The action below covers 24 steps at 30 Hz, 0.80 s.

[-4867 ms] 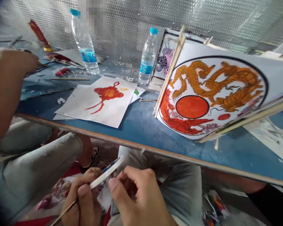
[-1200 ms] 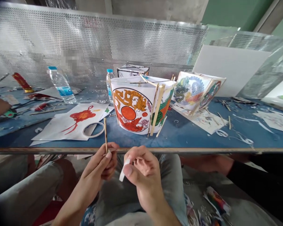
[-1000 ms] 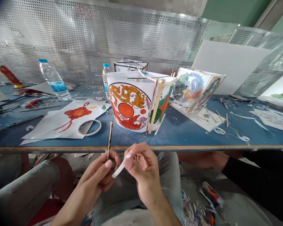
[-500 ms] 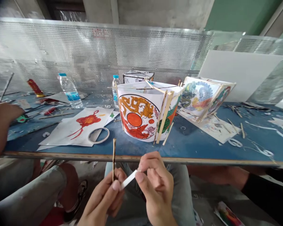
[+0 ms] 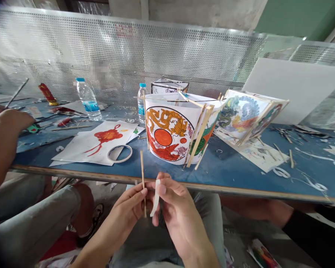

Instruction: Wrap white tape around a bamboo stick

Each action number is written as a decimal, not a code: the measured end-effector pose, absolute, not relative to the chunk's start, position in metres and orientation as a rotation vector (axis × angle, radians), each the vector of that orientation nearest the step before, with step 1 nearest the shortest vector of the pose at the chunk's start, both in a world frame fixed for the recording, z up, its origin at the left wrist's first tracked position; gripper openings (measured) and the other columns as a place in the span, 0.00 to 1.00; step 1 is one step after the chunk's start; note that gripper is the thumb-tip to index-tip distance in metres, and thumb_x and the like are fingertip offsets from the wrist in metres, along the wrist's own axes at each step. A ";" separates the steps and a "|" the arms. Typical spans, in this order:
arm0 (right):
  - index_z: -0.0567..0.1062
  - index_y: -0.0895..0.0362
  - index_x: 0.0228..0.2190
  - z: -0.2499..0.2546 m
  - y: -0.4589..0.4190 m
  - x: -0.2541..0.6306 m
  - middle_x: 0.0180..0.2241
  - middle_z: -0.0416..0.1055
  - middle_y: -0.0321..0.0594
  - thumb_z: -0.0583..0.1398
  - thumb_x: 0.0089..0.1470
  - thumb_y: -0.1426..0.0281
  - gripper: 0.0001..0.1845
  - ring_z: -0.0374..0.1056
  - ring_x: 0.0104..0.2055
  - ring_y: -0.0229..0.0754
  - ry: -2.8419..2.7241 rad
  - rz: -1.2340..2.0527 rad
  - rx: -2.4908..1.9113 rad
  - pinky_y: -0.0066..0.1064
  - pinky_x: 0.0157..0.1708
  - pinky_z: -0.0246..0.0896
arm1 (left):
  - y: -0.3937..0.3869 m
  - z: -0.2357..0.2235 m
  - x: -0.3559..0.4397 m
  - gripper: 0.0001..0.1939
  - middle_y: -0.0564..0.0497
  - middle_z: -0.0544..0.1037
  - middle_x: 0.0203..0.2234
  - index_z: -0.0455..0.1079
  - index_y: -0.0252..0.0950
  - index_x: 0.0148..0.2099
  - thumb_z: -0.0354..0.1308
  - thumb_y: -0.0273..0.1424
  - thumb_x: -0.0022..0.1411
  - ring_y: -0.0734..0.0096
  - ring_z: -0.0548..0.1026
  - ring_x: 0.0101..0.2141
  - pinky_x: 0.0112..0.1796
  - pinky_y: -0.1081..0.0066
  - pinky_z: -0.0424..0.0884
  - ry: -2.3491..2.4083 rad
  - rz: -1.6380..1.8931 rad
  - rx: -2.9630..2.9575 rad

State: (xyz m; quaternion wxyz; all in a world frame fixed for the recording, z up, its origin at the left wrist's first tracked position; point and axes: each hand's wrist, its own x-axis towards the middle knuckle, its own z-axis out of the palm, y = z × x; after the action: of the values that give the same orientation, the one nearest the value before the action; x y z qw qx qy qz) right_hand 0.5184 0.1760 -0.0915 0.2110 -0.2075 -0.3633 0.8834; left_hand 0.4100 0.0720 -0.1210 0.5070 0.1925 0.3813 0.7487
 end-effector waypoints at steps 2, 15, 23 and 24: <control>0.85 0.56 0.35 -0.092 0.179 0.515 0.39 0.67 0.37 0.81 0.40 0.56 0.24 0.56 0.28 0.32 -0.995 2.515 -0.528 0.24 0.20 0.61 | 0.074 -0.119 0.406 0.15 0.48 0.79 0.27 0.81 0.33 0.45 0.71 0.41 0.66 0.68 0.78 0.26 0.33 0.71 0.77 0.917 1.772 0.466; 0.79 0.59 0.25 -0.110 0.184 0.512 0.13 0.58 0.27 0.80 0.41 0.51 0.26 0.53 0.18 0.29 -1.110 2.444 -0.620 0.21 0.21 0.59 | 0.080 -0.104 0.418 0.23 0.48 0.75 0.26 0.74 0.32 0.33 0.70 0.49 0.61 0.78 0.61 0.23 0.23 0.76 0.51 0.952 1.607 0.385; 0.78 0.57 0.29 -0.114 0.179 0.511 0.11 0.58 0.26 0.79 0.41 0.47 0.29 0.63 0.14 0.36 -1.070 2.469 -0.728 0.23 0.16 0.59 | 0.078 -0.106 0.423 0.23 0.50 0.71 0.28 0.70 0.34 0.35 0.64 0.51 0.64 0.74 0.58 0.27 0.26 0.74 0.51 0.921 1.579 0.410; 0.77 0.57 0.29 -0.115 0.179 0.512 0.12 0.60 0.26 0.78 0.43 0.48 0.28 0.62 0.14 0.34 -1.077 2.460 -0.713 0.23 0.16 0.58 | 0.077 -0.106 0.423 0.22 0.49 0.71 0.29 0.70 0.34 0.36 0.63 0.51 0.65 0.73 0.58 0.27 0.26 0.74 0.51 0.929 1.570 0.428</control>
State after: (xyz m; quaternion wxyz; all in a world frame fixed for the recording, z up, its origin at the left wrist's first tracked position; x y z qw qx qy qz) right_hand 0.5115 0.1790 -0.1154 0.1807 -0.2525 -0.3812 0.8708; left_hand 0.4235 0.0773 -0.1056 0.5922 0.1840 0.3994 0.6752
